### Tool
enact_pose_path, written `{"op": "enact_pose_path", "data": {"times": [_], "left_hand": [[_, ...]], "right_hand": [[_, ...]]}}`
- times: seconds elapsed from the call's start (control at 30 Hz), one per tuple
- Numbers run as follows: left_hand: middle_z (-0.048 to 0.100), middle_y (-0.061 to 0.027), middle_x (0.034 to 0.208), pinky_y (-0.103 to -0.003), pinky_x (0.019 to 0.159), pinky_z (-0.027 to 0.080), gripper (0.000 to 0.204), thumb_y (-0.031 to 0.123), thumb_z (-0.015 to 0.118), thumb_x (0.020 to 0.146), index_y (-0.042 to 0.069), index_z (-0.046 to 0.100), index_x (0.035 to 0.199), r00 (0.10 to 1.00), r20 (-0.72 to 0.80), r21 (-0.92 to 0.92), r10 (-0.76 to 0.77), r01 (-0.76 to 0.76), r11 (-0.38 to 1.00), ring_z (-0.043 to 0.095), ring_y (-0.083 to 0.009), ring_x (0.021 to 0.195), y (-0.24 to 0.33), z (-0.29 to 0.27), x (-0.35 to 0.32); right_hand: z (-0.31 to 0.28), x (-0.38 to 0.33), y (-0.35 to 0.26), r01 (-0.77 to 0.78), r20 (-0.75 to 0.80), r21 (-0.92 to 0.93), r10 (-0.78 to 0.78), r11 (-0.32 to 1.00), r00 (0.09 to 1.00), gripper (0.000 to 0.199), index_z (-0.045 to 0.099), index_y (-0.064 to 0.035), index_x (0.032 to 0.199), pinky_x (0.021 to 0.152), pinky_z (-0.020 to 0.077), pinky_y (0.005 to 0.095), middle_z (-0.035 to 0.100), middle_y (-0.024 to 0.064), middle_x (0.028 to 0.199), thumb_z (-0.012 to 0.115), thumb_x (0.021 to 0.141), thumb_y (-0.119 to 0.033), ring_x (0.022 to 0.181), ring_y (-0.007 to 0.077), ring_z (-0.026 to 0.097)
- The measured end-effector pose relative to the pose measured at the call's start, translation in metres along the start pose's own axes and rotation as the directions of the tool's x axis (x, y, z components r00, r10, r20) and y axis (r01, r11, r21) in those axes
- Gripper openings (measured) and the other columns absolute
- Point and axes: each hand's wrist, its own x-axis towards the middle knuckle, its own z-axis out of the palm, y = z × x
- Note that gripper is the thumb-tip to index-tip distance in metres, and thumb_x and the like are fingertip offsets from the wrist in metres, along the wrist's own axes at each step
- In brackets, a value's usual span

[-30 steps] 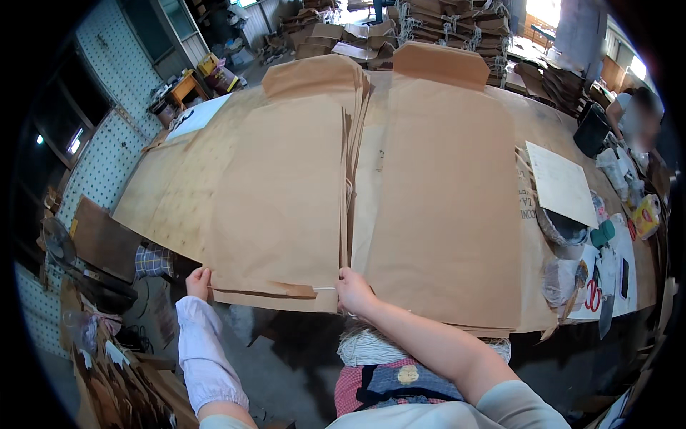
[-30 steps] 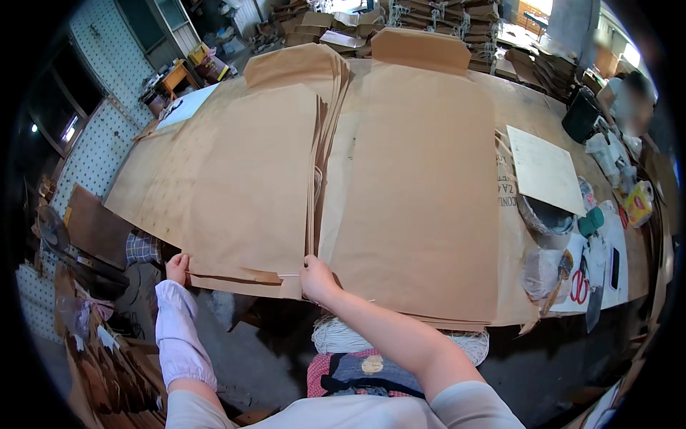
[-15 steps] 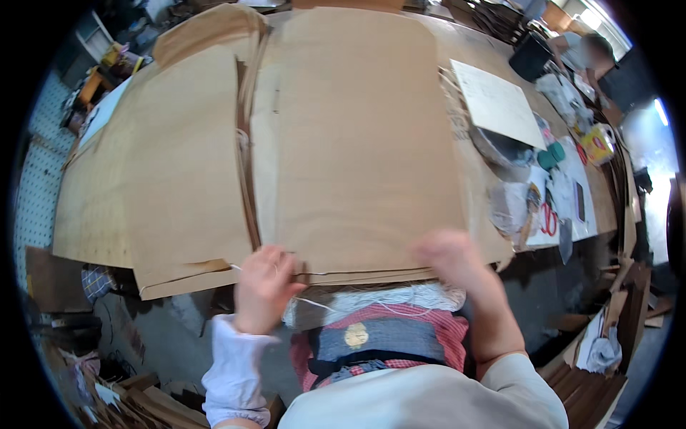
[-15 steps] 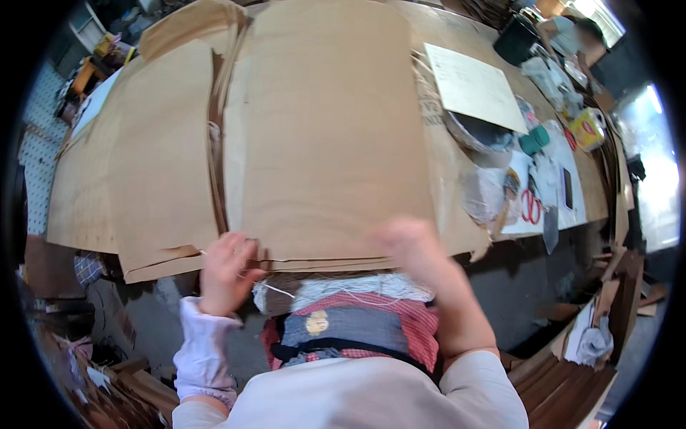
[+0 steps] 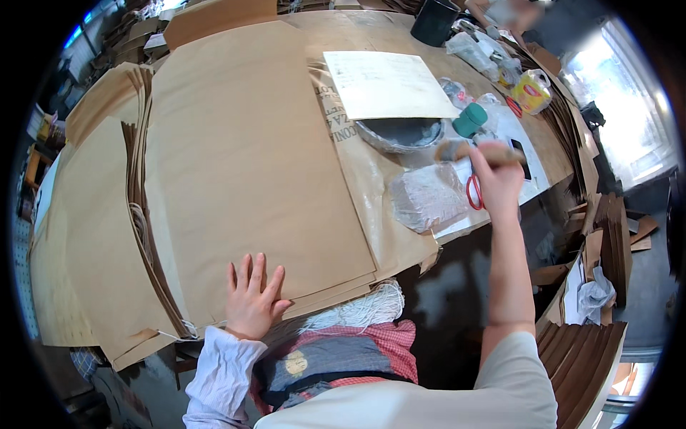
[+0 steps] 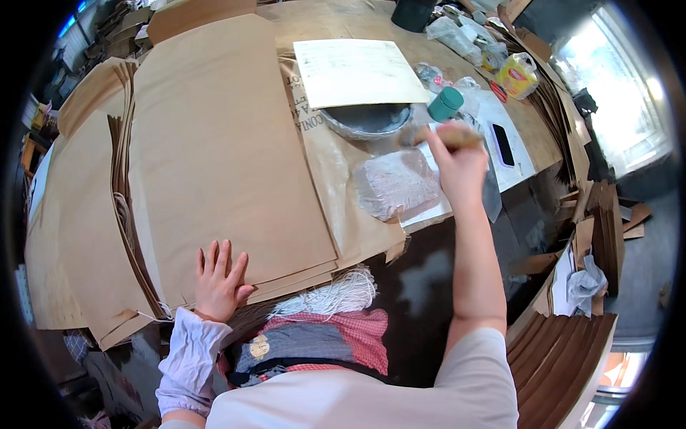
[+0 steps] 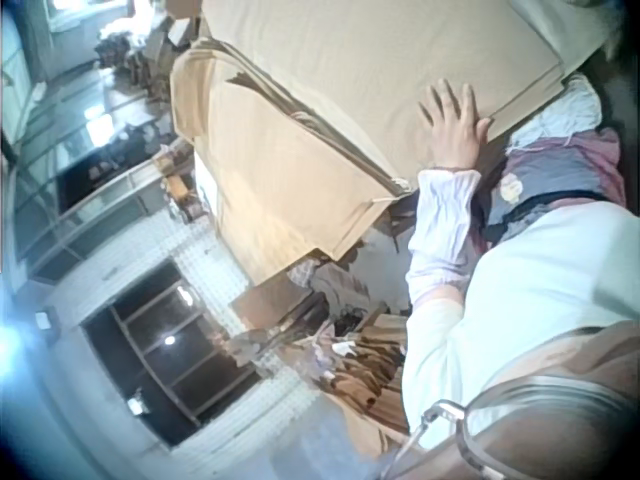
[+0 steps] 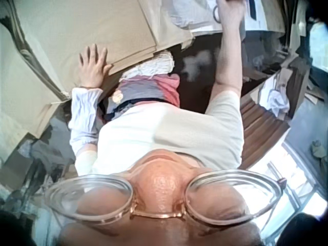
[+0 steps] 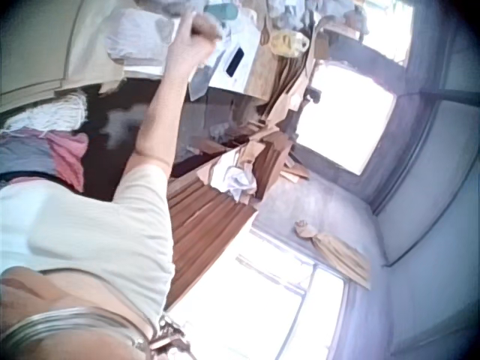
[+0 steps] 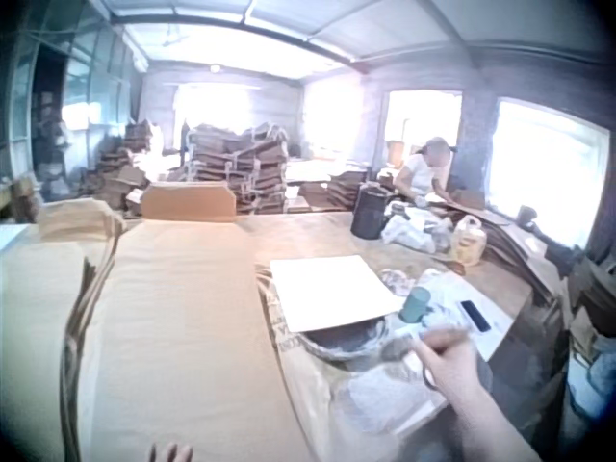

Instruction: The person assembles a stack of flat cardboard pieces by applying glue to the edges with a brush and attaching white string to secure them. The person repeatedly dips the brush into a container, applies glue, and presses the string onto the cardboard.

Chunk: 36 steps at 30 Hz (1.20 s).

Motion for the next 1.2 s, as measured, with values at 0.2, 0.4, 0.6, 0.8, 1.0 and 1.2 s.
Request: {"op": "enact_pose_path", "data": {"times": [0.2,0.4,0.6,0.8,1.0,1.2], "left_hand": [[0.050,-0.0192,0.125,-0.054,0.093,0.035,0.054,0.049,0.057,0.080,0.010,0.058,0.117,0.990,-0.144,-0.152,0.006,-0.028,0.988,0.046,-0.0385,0.114,0.018,-0.013,-0.002],[0.061,-0.0103,0.071,-0.041,0.056,0.048,0.013,0.017,0.067,0.072,0.008,0.067,0.082,0.995,0.030,-0.457,-0.093,0.097,0.884,0.060,-0.0294,0.064,0.023,0.029,-0.091],[0.061,-0.0083,0.074,-0.043,0.059,0.048,0.008,0.012,0.066,0.069,0.009,0.064,0.075,0.991,0.062,-0.326,-0.119,0.133,0.936,0.061,-0.0294,0.068,0.011,0.071,-0.112],[0.061,-0.0128,0.078,-0.041,0.069,0.047,0.005,0.004,0.060,0.075,0.002,0.061,0.080,0.950,0.051,-0.598,-0.308,0.276,0.753,0.059,-0.0314,0.081,0.025,0.008,-0.116],[0.059,-0.0163,0.077,-0.038,0.063,0.047,0.004,0.002,0.060,0.081,0.000,0.057,0.082,0.942,-0.023,-0.674,-0.335,0.233,0.702,0.059,-0.0340,0.072,0.006,-0.020,-0.120],[0.058,-0.0152,0.080,-0.038,0.059,0.046,0.007,0.001,0.061,0.078,0.002,0.056,0.083,0.828,0.243,-0.778,-0.505,0.478,0.409,0.057,-0.0301,0.063,-0.005,-0.040,-0.147]], "right_hand": [[0.072,0.067,0.061,-0.207,0.079,-0.123,0.217,0.971,0.973,0.029,0.062,0.0051,0.081,0.052,0.0479,0.0297,0.066,0.0116,0.068,0.071,0.080,-0.022,0.056,0.0129,0.062],[0.059,0.068,0.014,-0.244,0.040,-0.057,0.246,0.968,0.968,0.033,0.059,0.0053,0.076,0.049,0.0477,0.0295,0.064,0.0120,0.062,0.071,0.080,-0.025,0.049,0.0155,0.060],[0.062,0.073,0.034,-0.140,0.090,-0.245,0.166,0.959,0.982,0.038,0.059,0.0082,0.078,0.063,0.0518,0.0374,0.063,0.0203,0.063,0.066,0.079,-0.029,0.064,0.0321,0.066],[0.053,0.072,-0.043,-0.014,0.065,-0.461,0.050,0.887,0.997,0.037,0.063,0.0055,0.072,0.062,0.0476,0.0386,0.064,0.0219,0.070,0.060,0.079,-0.031,0.068,0.0312,0.065],[0.071,-0.111,-0.137,-0.173,0.362,0.483,-0.016,0.859,0.932,0.013,0.062,-0.0034,0.089,0.059,0.0429,0.0253,0.059,-0.0002,0.078,0.068,0.077,-0.006,0.068,0.0079,0.052],[0.142,-0.161,-0.198,0.130,0.639,0.504,-0.470,0.854,0.609,0.018,0.067,-0.0031,0.090,0.051,0.0428,0.0294,0.058,0.0080,0.067,0.071,0.072,-0.002,0.057,0.0210,0.054]]}}
